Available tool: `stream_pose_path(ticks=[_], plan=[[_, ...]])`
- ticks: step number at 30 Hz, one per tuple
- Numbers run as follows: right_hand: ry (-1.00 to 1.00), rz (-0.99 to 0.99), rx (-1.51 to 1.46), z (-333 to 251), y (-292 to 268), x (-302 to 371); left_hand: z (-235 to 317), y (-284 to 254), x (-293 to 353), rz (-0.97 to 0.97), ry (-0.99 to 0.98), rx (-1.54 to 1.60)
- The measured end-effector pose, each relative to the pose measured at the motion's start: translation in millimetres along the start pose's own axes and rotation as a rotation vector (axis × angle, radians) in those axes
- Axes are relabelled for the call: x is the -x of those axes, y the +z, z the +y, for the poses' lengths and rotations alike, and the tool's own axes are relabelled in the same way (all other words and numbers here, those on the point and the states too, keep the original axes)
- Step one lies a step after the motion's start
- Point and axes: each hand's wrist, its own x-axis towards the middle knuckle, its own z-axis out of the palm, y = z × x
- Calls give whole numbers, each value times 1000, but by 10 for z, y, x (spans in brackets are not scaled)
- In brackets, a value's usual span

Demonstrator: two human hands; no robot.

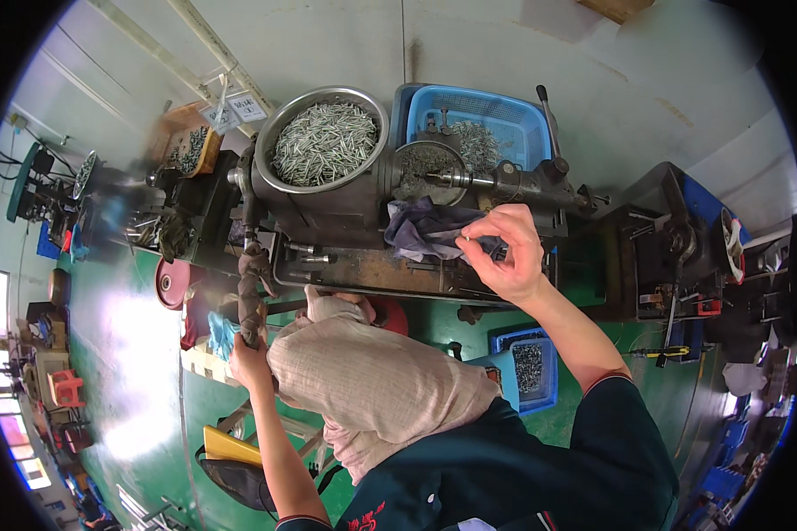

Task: The person puts on glasses, then repeatedly picks metal pins from a bowl, inserts them into a machine, operates the machine lever by hand, and drops the pins into a tray.

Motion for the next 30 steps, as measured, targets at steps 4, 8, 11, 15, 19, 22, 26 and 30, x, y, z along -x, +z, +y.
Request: stream_pose_path(ticks=[4,8,11,15,19,22,26,30], plan=[[20,5,-43,-2,2,5,18,-4,0,1,9,15],[34,5,-58,7,-7,4,-1,20,-13,9,20,-4],[25,-2,-42,13,-2,-6,4,-2,-15,8,7,-5],[31,11,87,59,23,-89,-16,-23,13,11,-20,-46],[201,57,372,663,20,-285,-30,45,-15,19,45,-41],[388,161,363,850,161,-572,-79,85,-32,33,35,-47],[388,-153,125,757,611,-864,-88,92,-31,16,21,-68],[349,-404,99,724,1023,-1027,-130,115,-35,23,34,-73]])
